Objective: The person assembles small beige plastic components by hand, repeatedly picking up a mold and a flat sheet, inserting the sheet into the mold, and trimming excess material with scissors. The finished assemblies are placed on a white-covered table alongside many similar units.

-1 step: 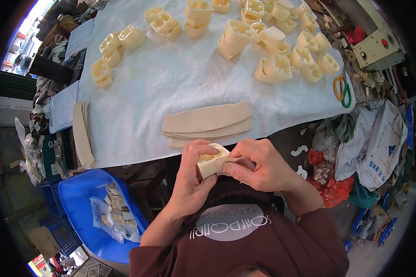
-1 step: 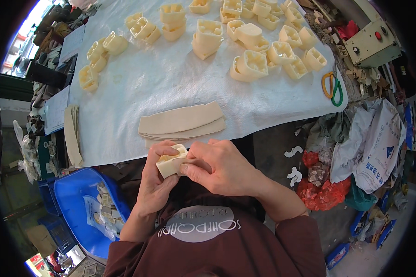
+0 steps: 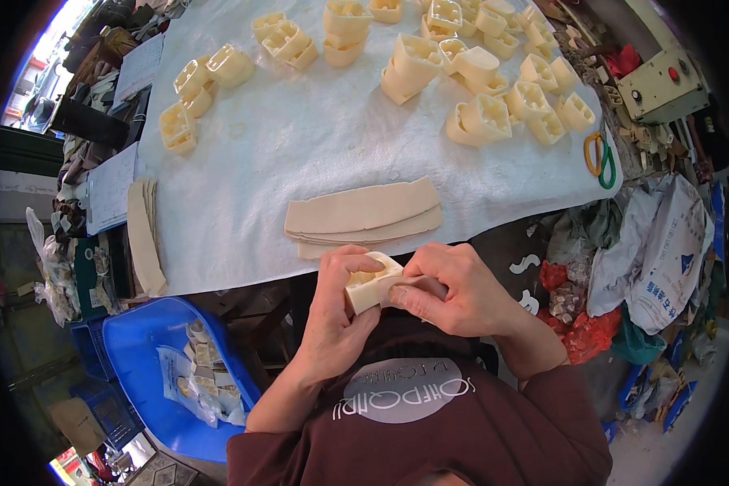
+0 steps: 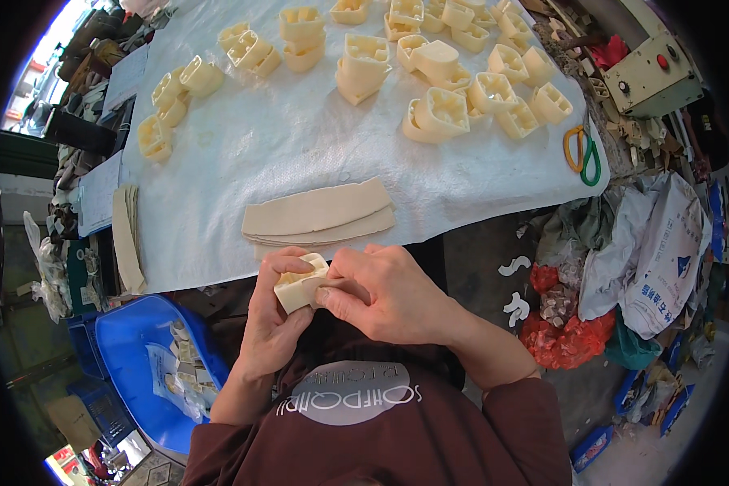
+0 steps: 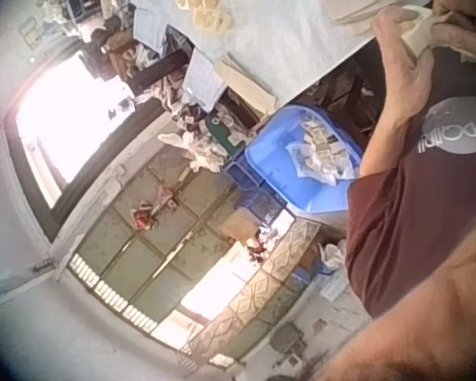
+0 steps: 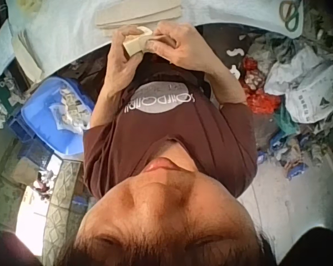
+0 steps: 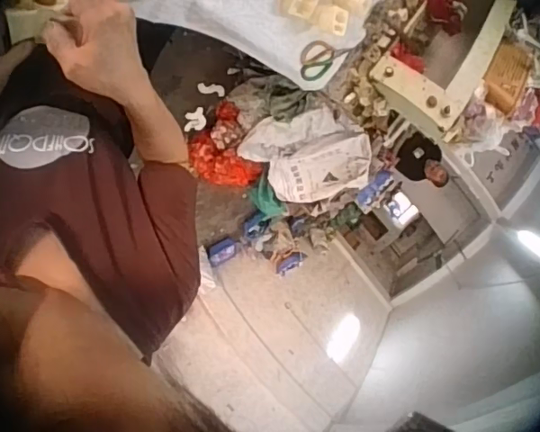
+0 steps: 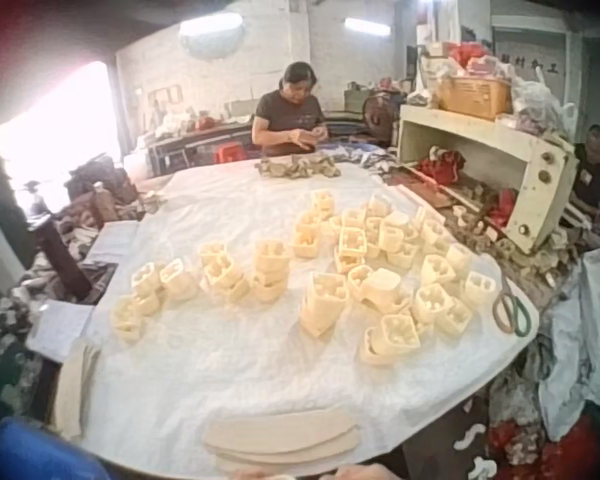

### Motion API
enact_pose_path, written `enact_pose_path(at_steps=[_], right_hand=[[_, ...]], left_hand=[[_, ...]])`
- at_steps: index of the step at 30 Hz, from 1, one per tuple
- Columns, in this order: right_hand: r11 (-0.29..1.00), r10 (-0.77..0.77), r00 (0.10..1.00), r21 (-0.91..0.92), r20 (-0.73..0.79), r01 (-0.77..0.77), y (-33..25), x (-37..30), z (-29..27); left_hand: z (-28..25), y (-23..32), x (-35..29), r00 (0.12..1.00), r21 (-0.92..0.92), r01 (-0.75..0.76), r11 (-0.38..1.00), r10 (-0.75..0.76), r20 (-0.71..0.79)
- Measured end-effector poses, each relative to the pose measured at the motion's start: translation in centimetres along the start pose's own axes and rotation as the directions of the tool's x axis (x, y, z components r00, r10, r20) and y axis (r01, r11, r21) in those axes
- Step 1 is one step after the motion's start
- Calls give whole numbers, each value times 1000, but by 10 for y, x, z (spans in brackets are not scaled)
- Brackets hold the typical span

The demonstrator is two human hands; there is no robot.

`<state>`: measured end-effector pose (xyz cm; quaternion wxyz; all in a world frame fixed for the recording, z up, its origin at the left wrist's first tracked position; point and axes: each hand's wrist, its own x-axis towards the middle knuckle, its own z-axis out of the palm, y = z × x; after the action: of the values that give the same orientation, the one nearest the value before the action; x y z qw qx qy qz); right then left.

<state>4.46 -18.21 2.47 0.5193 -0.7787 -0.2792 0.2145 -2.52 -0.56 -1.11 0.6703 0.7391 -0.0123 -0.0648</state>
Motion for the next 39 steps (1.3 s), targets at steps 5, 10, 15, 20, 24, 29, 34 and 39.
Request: enact_pose_path(at_steps=[5,10,15,20,24,29,34,39], right_hand=[[994,-90,990,-78,-112,82,5,-2,4],[933,-358,875,-172,-327,318,21,5,11],[814,-570,796,-273,-203,513,-1,-35,25],[865,347,878,248,331,-436,23,-24,51],[327,47,997,944,-68,49,28,-15,66],[260,152,983,964,-103,61,31,-10,52],[148,60,990,982,-129,119,33,-10,42],[243,272,954,968,-129,62,17,-7,42]], left_hand=[[7,9,0,997,25,-39,999,40,-61],[7,4,0,980,-101,-72,992,51,-194],[-1,4,3,965,-221,-115,968,57,-255],[-1,5,5,982,-485,-151,861,76,-171],[-3,3,5,990,-532,-136,836,91,-109],[-6,-4,1,984,-455,-179,872,148,-103],[-12,-10,-3,978,-402,-209,891,191,-87],[-12,-9,-3,976,-424,-213,880,215,-44]])
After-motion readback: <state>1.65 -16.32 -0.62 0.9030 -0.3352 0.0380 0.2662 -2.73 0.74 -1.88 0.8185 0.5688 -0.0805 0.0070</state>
